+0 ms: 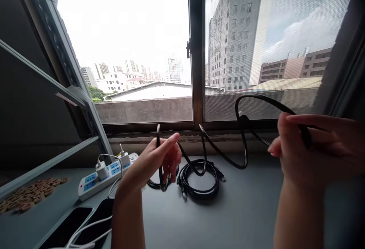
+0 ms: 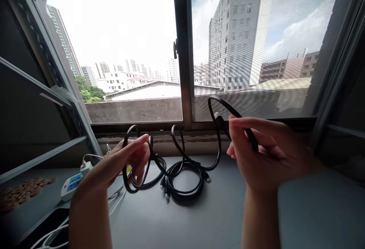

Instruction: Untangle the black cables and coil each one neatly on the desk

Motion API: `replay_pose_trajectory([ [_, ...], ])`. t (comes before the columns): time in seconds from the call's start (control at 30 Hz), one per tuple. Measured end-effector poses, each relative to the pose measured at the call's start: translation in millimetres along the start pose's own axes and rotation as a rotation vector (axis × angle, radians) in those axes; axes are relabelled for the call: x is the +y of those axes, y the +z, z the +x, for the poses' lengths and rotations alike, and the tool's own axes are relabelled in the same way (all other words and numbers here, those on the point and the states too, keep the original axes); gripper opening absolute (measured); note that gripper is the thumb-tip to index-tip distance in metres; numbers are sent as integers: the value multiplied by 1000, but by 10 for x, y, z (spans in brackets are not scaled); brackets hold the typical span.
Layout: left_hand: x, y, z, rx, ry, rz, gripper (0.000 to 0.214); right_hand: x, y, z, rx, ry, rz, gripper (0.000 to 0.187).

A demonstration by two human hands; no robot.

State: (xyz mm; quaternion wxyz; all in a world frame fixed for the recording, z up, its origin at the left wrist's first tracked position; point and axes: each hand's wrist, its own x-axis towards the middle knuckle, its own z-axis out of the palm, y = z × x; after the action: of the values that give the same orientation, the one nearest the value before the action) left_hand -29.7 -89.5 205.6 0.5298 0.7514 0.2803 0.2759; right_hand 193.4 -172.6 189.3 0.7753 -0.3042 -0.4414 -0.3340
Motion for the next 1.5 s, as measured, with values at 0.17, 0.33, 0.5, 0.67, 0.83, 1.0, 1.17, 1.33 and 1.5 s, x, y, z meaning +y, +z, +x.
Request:
replay_pose_trajectory([
  [0.17,-58,-80,85,364,34,86,52,-54,52,-37,116,45,-57,16],
  [0.33,-141,-51,152,424,124,295,48,12,105,-105,-51,113,-100,23],
  [0.5,-62,132,147,210,170,297,37,-7,156,-161,-188,5,-75,28],
  [0.67,6,251,131,206,303,113,29,2,256,-206,-362,152,21,34],
  [0.83,-67,242,173,246,309,130,30,218,369,-285,-596,389,73,47],
  [1.0,-130,290,254,218,287,40,28,174,455,-372,-689,372,105,44],
  [1.17,-110,324,291,225,320,-150,28,-10,491,-421,-720,290,166,33],
  [1.33,-59,311,265,332,319,-215,30,-76,518,-456,-817,235,188,25],
  [1.5,-26,288,239,350,297,-245,32,-59,518,-455,-848,199,164,23],
])
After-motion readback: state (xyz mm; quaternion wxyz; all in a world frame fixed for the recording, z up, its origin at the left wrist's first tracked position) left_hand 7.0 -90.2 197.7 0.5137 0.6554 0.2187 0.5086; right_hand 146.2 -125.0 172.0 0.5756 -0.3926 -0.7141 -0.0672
